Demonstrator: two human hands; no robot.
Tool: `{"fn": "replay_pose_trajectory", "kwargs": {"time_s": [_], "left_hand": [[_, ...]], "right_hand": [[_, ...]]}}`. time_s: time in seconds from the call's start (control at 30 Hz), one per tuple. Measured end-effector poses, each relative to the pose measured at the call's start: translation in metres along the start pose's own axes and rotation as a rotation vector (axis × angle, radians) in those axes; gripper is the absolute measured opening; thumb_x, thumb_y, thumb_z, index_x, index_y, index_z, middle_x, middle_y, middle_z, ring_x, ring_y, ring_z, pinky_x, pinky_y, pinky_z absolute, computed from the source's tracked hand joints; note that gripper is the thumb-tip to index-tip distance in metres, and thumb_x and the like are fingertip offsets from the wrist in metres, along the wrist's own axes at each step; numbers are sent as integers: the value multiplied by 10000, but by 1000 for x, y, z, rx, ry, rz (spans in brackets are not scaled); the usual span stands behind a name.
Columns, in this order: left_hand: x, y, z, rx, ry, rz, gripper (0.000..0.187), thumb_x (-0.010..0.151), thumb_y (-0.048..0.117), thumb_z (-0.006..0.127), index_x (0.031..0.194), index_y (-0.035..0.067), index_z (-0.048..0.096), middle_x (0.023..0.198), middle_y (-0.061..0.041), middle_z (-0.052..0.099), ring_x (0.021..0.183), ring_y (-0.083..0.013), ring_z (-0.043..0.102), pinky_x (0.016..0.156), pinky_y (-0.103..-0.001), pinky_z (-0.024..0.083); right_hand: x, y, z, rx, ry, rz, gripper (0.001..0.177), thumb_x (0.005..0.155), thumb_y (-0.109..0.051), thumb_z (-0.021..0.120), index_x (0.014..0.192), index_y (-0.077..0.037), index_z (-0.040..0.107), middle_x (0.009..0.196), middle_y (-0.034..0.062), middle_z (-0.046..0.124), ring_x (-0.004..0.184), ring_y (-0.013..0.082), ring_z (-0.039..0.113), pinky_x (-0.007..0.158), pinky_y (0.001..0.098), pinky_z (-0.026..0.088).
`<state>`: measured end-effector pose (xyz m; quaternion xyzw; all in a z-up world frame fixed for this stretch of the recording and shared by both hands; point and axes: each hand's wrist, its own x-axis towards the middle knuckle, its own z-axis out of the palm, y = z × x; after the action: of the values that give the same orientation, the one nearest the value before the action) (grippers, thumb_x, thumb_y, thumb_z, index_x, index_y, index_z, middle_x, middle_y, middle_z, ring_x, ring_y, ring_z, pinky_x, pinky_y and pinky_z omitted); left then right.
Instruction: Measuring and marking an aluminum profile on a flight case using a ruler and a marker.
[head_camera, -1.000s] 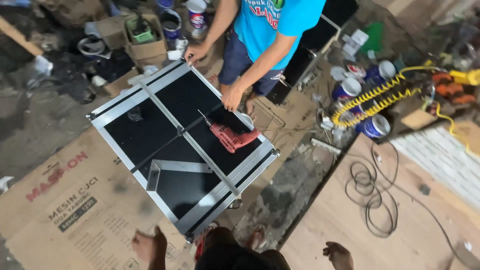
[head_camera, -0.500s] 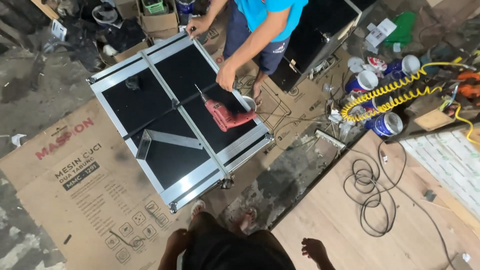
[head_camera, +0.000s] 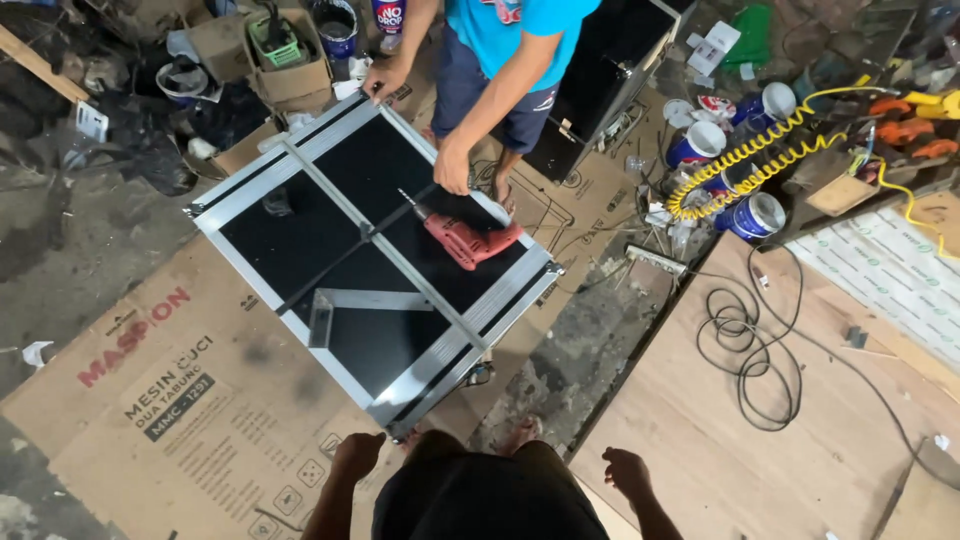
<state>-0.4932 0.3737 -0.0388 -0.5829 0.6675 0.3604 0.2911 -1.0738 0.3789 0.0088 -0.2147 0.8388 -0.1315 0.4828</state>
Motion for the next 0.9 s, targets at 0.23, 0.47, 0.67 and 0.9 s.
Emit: {"fn": "replay_pose_trajectory", "kwargs": {"time_s": [0.23,0.47,0.67,0.9], "left_hand": [[1,-82,37,30,82,44,457,1062,221,337,1509,274,423,1276,-122,653,1158,-360,639,811,-474,600],[-14,-128,25,-27,49,6,457,1066,268,314,1512,284,412,1361,-110,622,1197,-334,643,910,-461,594],[-26,-120,10,-129,80,-31,454,1078,342,304,1509,291,436,1395,-116,612,1233,-338,631,937,-460,597],[-29,-93,33,-26,217,73,338,1082,267,373,1348,213,575,1183,-100,711,1044,-331,710,774,-475,620]], "right_hand": [[-86,-3,63,-71,13,99,358,965,-276,609,1029,0,827,696,139,709,586,247,657,547,327,497],[-108,23,97,-58,49,99,312,953,-228,619,947,6,825,622,141,657,541,248,615,507,331,463],[-88,20,103,-116,36,2,297,1013,-204,632,984,3,843,694,135,716,523,213,580,487,320,467],[-44,-20,102,-171,-17,-210,367,832,145,544,990,17,850,1224,68,793,579,202,677,493,331,521]]}}
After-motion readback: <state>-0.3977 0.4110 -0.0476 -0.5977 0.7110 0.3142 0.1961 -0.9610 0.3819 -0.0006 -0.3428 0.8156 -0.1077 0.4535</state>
